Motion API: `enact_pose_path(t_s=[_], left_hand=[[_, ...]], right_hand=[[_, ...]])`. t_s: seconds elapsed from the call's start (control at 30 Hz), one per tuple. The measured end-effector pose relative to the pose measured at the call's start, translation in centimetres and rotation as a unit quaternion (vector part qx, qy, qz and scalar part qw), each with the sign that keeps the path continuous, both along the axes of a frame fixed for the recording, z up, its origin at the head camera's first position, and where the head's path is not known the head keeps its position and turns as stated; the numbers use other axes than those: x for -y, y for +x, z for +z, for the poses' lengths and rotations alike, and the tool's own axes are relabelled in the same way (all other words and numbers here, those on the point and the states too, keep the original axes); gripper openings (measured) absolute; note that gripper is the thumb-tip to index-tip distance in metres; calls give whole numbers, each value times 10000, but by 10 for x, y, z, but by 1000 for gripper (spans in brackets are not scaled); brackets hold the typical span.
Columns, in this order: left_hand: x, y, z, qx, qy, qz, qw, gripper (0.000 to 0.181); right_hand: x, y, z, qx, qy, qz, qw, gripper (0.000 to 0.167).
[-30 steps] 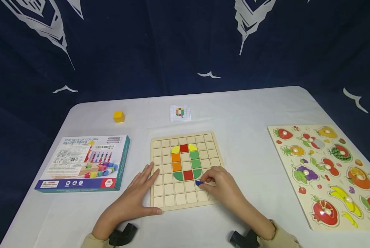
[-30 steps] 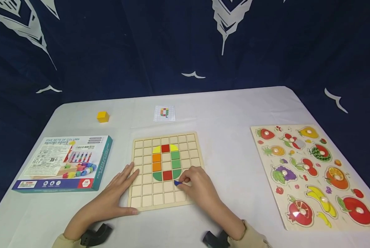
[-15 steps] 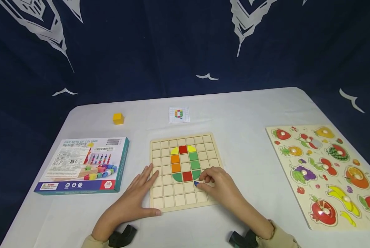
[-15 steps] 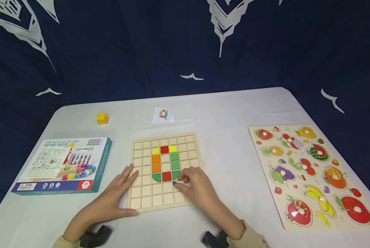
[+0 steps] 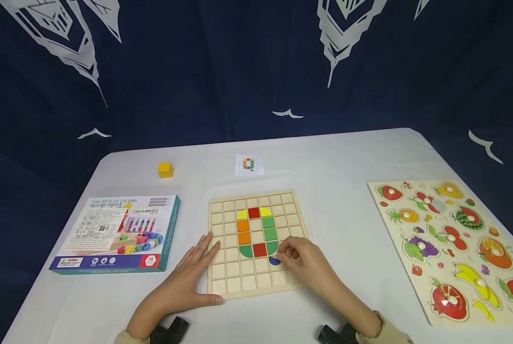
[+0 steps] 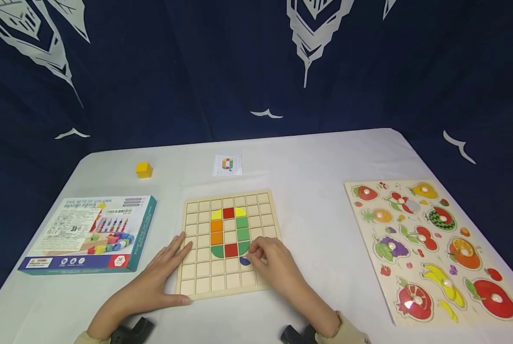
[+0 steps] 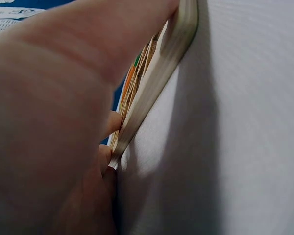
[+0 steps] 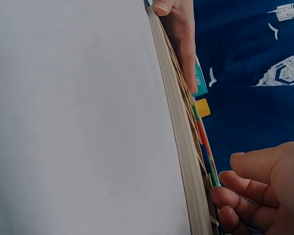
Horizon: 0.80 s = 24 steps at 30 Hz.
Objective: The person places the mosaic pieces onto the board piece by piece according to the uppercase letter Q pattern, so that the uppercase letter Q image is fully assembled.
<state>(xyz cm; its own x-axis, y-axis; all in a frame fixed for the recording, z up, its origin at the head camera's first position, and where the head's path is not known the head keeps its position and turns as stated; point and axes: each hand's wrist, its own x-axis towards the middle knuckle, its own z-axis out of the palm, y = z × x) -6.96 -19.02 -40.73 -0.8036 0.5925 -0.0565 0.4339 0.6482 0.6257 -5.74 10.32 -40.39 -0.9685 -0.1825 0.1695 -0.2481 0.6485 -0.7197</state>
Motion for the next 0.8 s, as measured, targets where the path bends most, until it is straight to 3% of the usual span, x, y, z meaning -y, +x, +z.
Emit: enact_pose_path(t_s=[0.63, 0.8], left_hand=[[-2, -4, 0, -240, -11, -41, 9997, 112], [-1, -2, -1, -134, 45, -36, 9999, 111]], right_hand=[[-9, 0, 2, 38, -343, 57, 9994, 11], [-19, 4, 15, 78, -272, 7, 9996, 12]])
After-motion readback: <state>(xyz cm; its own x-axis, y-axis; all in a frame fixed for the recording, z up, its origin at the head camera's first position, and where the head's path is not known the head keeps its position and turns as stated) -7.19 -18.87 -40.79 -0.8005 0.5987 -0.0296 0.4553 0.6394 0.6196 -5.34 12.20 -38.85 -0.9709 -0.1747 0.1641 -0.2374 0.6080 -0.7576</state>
